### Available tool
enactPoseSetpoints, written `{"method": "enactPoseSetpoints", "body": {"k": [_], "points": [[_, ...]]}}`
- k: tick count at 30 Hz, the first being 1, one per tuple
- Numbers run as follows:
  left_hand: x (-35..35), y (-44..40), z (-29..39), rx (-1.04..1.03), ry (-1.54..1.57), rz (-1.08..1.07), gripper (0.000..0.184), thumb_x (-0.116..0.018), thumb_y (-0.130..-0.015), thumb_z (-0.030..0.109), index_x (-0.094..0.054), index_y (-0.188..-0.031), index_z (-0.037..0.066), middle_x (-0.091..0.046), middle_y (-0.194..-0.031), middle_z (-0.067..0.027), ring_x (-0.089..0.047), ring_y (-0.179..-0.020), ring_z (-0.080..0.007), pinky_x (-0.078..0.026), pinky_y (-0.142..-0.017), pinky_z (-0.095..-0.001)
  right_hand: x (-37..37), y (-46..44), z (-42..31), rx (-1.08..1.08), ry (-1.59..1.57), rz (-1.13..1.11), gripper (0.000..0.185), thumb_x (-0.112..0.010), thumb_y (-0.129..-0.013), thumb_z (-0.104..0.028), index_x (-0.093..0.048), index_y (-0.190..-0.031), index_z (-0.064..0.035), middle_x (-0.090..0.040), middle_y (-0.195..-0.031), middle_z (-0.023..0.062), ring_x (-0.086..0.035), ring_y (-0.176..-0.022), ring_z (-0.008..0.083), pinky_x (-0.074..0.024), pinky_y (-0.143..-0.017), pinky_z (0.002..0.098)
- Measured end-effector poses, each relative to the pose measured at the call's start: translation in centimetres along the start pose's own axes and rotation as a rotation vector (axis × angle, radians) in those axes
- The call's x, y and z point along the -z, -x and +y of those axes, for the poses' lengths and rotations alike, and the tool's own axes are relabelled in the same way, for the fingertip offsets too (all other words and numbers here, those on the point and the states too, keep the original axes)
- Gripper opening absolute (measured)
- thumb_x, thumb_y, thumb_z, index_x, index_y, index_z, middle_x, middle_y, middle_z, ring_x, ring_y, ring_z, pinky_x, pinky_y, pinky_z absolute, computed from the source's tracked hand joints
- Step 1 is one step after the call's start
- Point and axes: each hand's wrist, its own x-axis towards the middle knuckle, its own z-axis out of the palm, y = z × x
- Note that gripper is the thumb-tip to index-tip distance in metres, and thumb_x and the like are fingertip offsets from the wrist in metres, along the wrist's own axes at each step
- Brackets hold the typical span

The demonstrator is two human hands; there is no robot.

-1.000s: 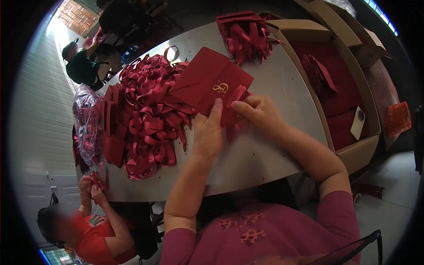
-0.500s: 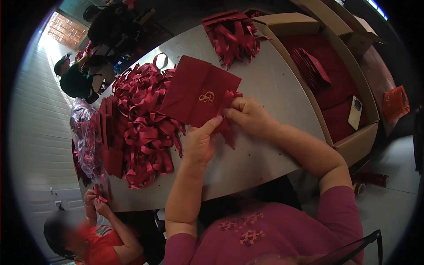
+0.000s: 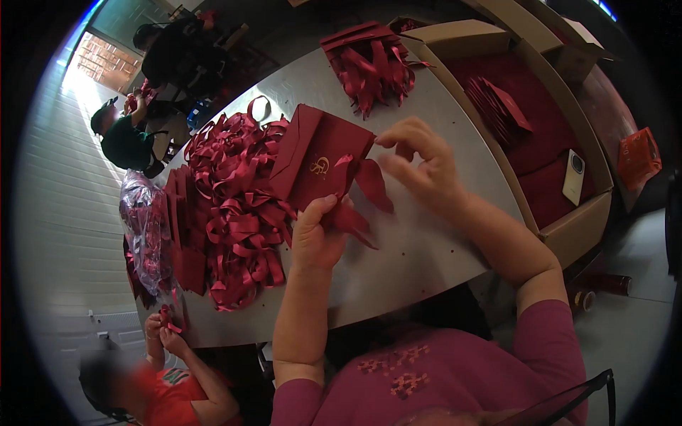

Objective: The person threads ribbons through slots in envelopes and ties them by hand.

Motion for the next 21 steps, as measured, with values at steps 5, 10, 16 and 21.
{"method": "enactPoseSetpoints", "body": {"k": [5, 10, 16, 21], "points": [[0.7, 0.0, -0.1, -0.028, -0.011, -0.034, 0.027, -0.060, -0.085, 0.004, -0.058, -0.109, -0.008, -0.063, -0.103, -0.0122, -0.061, -0.095, -0.0206, -0.049, -0.092, -0.0323, -1.1, 0.6, -0.1, 0.315, 0.305, 0.033, 0.034, -0.084, -0.065, -0.007, -0.066, -0.094, -0.0053, -0.057, -0.086, 0.0057, -0.056, -0.073, 0.0174, -0.0464, -0.061, 0.0292], [-0.7, 0.5, -0.2, -0.078, -0.063, -0.061, 0.034, -0.059, -0.084, 0.004, -0.056, -0.116, -0.007, -0.064, -0.108, -0.0134, -0.062, -0.101, -0.0219, -0.049, -0.095, -0.0332, -1.1, 0.9, 0.3, 0.320, 0.390, -0.099, 0.024, -0.082, -0.067, -0.004, -0.063, -0.084, -0.0044, -0.058, -0.081, 0.0075, -0.056, -0.065, 0.0213, -0.0451, -0.056, 0.0311], [-1.1, 0.7, 0.3, -0.098, -0.055, -0.053, 0.039, -0.058, -0.084, 0.007, -0.053, -0.121, -0.005, -0.059, -0.097, -0.0091, -0.055, -0.088, -0.0203, -0.047, -0.082, -0.0313, -1.6, 1.3, 0.9, 0.202, 0.374, -0.125, 0.014, -0.072, -0.076, -0.004, -0.060, -0.084, -0.0061, -0.061, -0.078, 0.0112, -0.062, -0.070, 0.0329, -0.0489, -0.059, 0.0391], [-1.6, 1.2, 0.7, -0.084, -0.010, -0.163, 0.040, -0.058, -0.086, 0.008, -0.049, -0.124, -0.001, -0.050, -0.090, -0.0061, -0.044, -0.079, -0.0164, -0.039, -0.073, -0.0289, -1.4, 1.3, 1.1, 0.224, 0.401, -0.127, 0.012, -0.069, -0.078, -0.003, -0.059, -0.085, -0.0053, -0.062, -0.077, 0.0121, -0.062, -0.069, 0.0342, -0.0487, -0.059, 0.0402]]}}
